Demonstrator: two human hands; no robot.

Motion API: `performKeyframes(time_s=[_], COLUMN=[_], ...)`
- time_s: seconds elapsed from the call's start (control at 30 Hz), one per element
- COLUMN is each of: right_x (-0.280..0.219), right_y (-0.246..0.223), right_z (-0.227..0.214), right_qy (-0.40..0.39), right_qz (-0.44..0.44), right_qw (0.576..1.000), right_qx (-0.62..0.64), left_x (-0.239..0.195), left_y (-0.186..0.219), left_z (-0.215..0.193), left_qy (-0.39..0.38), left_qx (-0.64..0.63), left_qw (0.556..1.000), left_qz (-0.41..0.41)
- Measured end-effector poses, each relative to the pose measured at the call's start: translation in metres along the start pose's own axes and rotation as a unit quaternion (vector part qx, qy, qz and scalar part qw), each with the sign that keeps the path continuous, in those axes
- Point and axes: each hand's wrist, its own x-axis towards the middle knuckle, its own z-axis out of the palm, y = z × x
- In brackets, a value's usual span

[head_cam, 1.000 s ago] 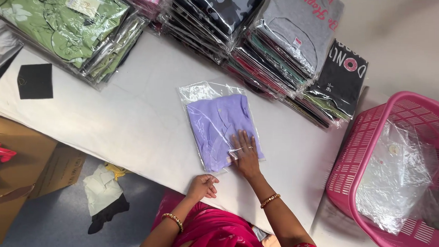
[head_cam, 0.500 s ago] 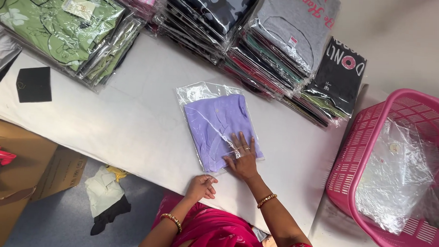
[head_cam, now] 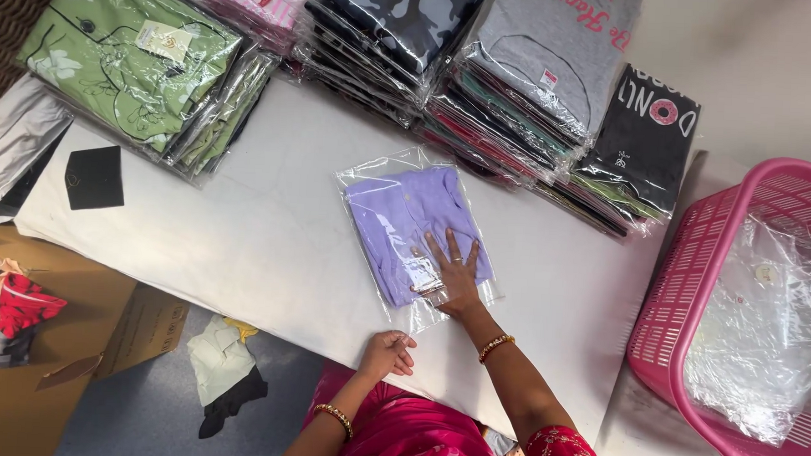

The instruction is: The person folds a light purple shirt and places it into a clear plastic bag, then sets it aside. Next, they fold a dark patterned garment and pack it into another plastic bag, stacking it with the other packaged items on the table.

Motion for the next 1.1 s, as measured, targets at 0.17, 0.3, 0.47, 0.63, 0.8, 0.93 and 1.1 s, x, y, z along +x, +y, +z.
performKeyframes(time_s=[0.17,0.3,0.47,0.63,0.8,0.93,1.1], right_x=[-0.013,0.001,0.052,0.051,0.0,0.016,0.071], right_y=[-0.008,0.018,-0.001,-0.009,0.016,0.021,-0.01], right_z=[-0.021,0.026,0.005,-0.029,0.002,0.014,-0.034], right_qy=[-0.094,0.14,0.116,0.089,0.12,0.136,0.05], right_qz=[0.037,0.006,0.159,0.191,0.02,0.111,0.13], right_qw=[0.995,0.988,0.958,0.946,0.948,0.947,0.984], right_qx=[0.014,0.071,0.206,0.246,0.294,0.27,0.111], left_x=[-0.005,-0.003,-0.005,-0.007,-0.001,-0.005,-0.007], left_y=[0.005,0.001,0.002,0.003,-0.006,0.001,0.004], left_z=[0.0,0.001,0.001,0.001,0.001,0.002,0.002], left_qy=[0.004,0.004,0.002,0.009,0.006,0.001,0.007], left_qx=[0.012,0.014,0.014,0.023,0.015,0.024,0.021], left_qw=[1.0,1.0,1.0,1.0,1.0,1.0,1.0], left_qz=[0.008,0.006,0.007,-0.007,-0.01,0.0,-0.008])
